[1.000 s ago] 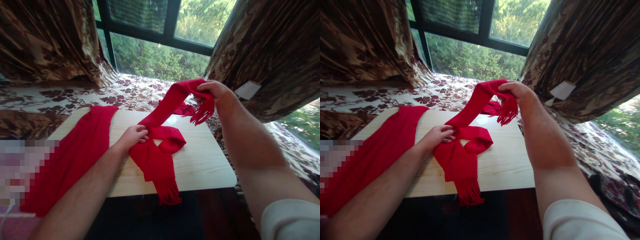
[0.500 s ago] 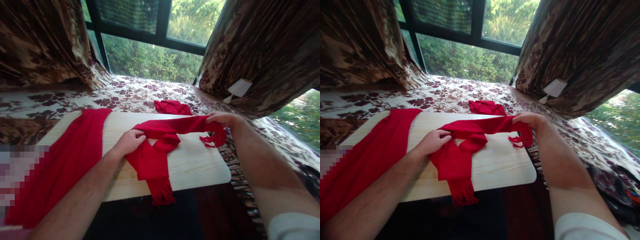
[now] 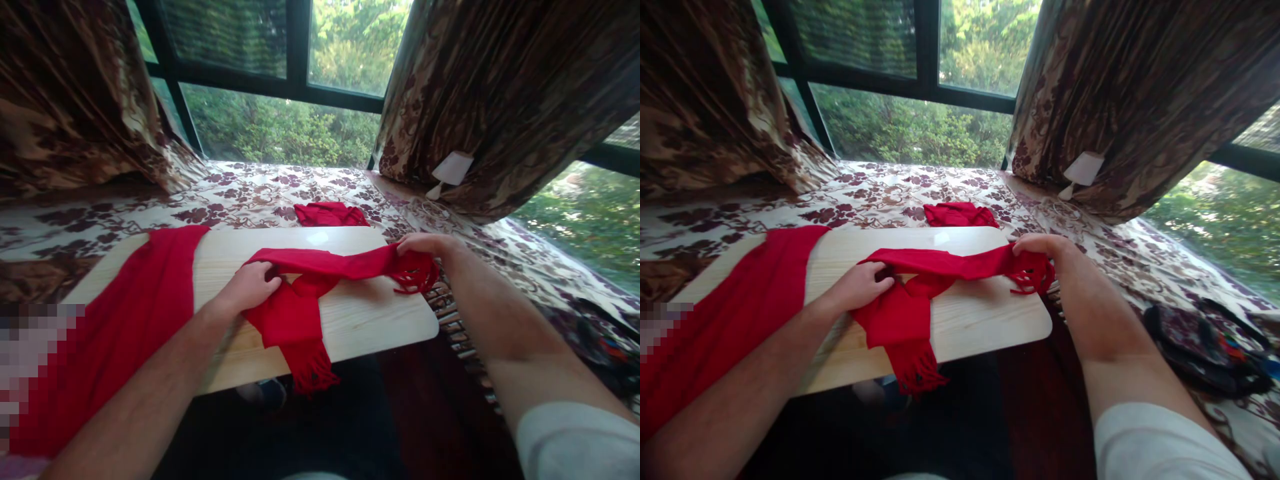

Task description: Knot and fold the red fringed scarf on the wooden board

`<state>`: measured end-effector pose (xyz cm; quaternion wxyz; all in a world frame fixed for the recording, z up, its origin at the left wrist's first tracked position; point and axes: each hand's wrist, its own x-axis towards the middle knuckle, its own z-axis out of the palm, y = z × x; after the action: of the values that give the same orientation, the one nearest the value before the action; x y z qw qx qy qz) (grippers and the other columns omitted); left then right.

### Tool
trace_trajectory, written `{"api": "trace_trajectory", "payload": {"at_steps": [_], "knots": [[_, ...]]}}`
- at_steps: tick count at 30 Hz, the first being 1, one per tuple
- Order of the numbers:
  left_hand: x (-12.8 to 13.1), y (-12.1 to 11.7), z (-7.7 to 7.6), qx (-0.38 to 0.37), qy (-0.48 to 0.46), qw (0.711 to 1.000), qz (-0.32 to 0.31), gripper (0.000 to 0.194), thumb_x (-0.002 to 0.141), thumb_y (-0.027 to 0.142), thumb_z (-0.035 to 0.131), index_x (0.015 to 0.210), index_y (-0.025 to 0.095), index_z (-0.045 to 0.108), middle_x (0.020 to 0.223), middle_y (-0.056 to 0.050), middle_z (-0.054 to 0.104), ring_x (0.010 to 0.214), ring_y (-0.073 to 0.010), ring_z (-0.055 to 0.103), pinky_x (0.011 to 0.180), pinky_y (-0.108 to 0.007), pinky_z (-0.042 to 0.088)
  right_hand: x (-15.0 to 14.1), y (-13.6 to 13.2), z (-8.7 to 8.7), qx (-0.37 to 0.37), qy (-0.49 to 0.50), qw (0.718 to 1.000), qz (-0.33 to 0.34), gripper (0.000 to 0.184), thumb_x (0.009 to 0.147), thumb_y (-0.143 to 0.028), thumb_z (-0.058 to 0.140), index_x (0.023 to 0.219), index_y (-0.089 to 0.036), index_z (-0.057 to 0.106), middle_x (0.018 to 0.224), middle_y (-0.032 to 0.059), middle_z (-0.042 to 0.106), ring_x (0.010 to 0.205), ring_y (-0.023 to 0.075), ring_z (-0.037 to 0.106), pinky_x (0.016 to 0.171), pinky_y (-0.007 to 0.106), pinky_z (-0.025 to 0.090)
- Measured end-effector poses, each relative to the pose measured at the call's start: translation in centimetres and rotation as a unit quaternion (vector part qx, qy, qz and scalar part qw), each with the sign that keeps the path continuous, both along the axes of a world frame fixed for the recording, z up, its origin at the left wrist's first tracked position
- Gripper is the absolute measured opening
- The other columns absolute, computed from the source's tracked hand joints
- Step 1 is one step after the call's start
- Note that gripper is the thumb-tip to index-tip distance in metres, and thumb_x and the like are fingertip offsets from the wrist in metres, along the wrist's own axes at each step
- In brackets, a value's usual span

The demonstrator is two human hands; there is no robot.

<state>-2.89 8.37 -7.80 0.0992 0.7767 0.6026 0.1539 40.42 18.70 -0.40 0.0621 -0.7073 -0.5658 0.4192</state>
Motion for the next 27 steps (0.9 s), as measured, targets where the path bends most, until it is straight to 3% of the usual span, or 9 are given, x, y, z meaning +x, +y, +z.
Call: {"api": "trace_trajectory", "payload": {"at_steps": [3,8,10,13,15,17,20,23,27], "knots": [[0.0,0.2,-0.2,0.002,0.002,1.000,0.008,0.031,0.084,0.037,0.054,0.102,0.015,0.066,0.109,-0.016,0.072,0.100,-0.0297,0.067,0.090,-0.035,0.049,0.0,0.1,-2.0,-0.004,-0.001,1.000,0.021,0.013,0.062,-0.013,0.068,0.075,-0.013,0.070,0.062,0.0055,0.068,0.050,0.0177,0.062,0.046,0.025,0.049],[-0.1,0.3,-1.0,0.016,-0.010,0.999,0.035,0.035,0.080,0.036,0.057,0.107,0.014,0.062,0.104,-0.014,0.071,0.097,-0.0277,0.067,0.086,-0.034,0.050,-0.2,-0.2,-3.1,0.175,0.063,0.982,-0.042,0.020,0.070,-0.019,0.060,0.088,-0.015,0.069,0.067,0.0018,0.069,0.058,0.0164,0.064,0.051,0.022,0.049],[-0.1,0.1,-0.8,0.002,-0.023,0.999,0.035,0.037,0.079,0.036,0.058,0.109,0.015,0.064,0.102,-0.012,0.072,0.095,-0.0267,0.068,0.085,-0.033,0.051,-0.7,-0.5,-3.1,0.196,0.000,0.980,-0.033,0.023,0.071,-0.021,0.060,0.091,-0.014,0.071,0.071,0.0032,0.070,0.063,0.0169,0.066,0.056,0.022,0.050],[-0.1,-0.5,0.2,-0.001,-0.030,0.999,0.014,0.030,0.081,0.033,0.056,0.104,0.020,0.071,0.102,-0.009,0.075,0.099,-0.0248,0.068,0.089,-0.030,0.050,-1.9,-1.1,-3.3,0.170,-0.163,0.970,0.061,0.024,0.068,-0.021,0.067,0.089,-0.011,0.074,0.082,0.0099,0.074,0.077,0.0219,0.069,0.067,0.025,0.052],[0.1,-1.1,1.2,0.048,-0.022,0.998,0.030,0.027,0.086,0.033,0.051,0.096,0.021,0.073,0.099,-0.009,0.076,0.100,-0.0249,0.068,0.092,-0.030,0.050,-3.5,-1.7,-3.6,0.191,-0.240,0.946,0.100,0.032,0.069,-0.022,0.070,0.099,-0.010,0.075,0.099,0.0155,0.075,0.096,0.0272,0.069,0.082,0.029,0.053],[0.4,-1.4,1.8,0.126,-0.012,0.990,0.059,0.032,0.089,0.033,0.046,0.098,0.019,0.074,0.103,-0.012,0.075,0.105,-0.0269,0.067,0.098,-0.034,0.048,-6.0,-2.5,-4.0,0.272,-0.260,0.922,0.089,0.045,0.076,-0.027,0.067,0.119,-0.011,0.070,0.121,0.0182,0.070,0.115,0.0297,0.064,0.097,0.032,0.048],[0.8,-1.1,1.8,0.178,0.006,0.983,0.038,0.049,0.090,0.036,0.048,0.132,0.014,0.062,0.135,-0.016,0.063,0.131,-0.0283,0.053,0.113,-0.038,0.038,-11.0,-4.1,-5.2,0.351,-0.207,0.904,0.132,0.052,0.091,-0.039,0.055,0.135,-0.014,0.062,0.139,0.0161,0.061,0.130,0.0288,0.055,0.112,0.035,0.038],[0.6,-0.3,0.4,0.082,0.044,0.996,0.007,0.066,0.093,0.040,0.044,0.155,0.017,0.037,0.159,-0.014,0.039,0.149,-0.0284,0.030,0.121,-0.048,0.025,-15.9,-5.8,-6.8,0.387,-0.149,0.885,0.211,0.065,0.096,-0.053,0.046,0.149,-0.017,0.048,0.155,0.0138,0.045,0.143,0.0276,0.040,0.119,0.038,0.029],[-0.7,0.4,-1.9,-0.037,0.076,0.996,0.023,0.064,0.098,0.047,0.032,0.158,0.026,0.031,0.165,-0.010,0.025,0.153,-0.0315,0.019,0.118,-0.062,0.020,-19.6,-6.8,-9.0,0.333,-0.159,0.895,0.251,0.076,0.096,-0.065,0.037,0.160,-0.026,0.027,0.167,0.0086,0.020,0.153,0.0314,0.017,0.121,0.056,0.016]]}}
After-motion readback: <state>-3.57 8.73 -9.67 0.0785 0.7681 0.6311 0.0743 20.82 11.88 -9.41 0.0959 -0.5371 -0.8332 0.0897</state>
